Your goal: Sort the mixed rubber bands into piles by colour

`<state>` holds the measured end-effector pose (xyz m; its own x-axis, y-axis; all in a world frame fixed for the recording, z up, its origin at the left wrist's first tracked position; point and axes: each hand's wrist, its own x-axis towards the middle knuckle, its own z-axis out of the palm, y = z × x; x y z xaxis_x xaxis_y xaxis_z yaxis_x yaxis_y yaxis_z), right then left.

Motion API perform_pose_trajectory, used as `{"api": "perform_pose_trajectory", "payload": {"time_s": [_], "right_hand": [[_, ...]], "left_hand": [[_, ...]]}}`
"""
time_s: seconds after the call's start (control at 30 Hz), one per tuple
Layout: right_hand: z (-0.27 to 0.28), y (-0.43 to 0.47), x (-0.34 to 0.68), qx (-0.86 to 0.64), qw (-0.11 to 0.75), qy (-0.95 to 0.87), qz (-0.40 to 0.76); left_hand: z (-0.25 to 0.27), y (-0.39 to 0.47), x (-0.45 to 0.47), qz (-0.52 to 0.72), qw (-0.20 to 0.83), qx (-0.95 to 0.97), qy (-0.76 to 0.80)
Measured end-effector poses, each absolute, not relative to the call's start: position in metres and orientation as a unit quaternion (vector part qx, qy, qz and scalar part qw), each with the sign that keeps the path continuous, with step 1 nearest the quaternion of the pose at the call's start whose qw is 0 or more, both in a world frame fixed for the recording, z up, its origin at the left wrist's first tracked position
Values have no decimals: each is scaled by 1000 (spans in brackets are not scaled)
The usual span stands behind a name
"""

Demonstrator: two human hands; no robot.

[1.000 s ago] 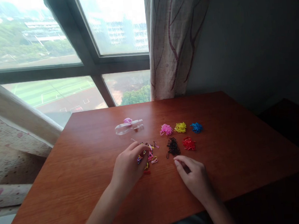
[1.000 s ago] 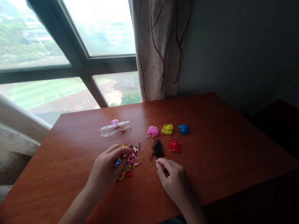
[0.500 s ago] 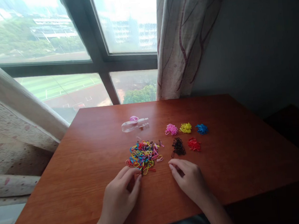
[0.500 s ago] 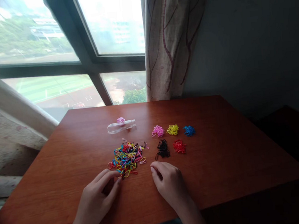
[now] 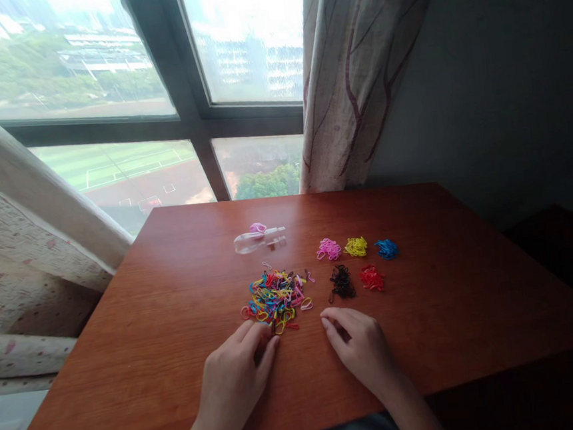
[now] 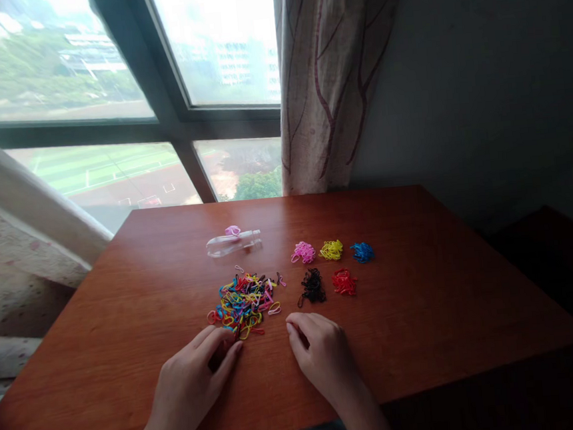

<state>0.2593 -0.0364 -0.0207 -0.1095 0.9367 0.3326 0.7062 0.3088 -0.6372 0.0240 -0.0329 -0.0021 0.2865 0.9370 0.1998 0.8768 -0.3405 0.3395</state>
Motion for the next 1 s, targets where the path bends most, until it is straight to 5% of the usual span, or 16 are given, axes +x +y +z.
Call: {"api": "perform_pose_trajectory", "payload": {"time_s": [1.0], "right_hand": [[-23,-36,261,-564,361,-725,165]], "left_hand": [[-2,-34,21,242,77,785,565]]}}
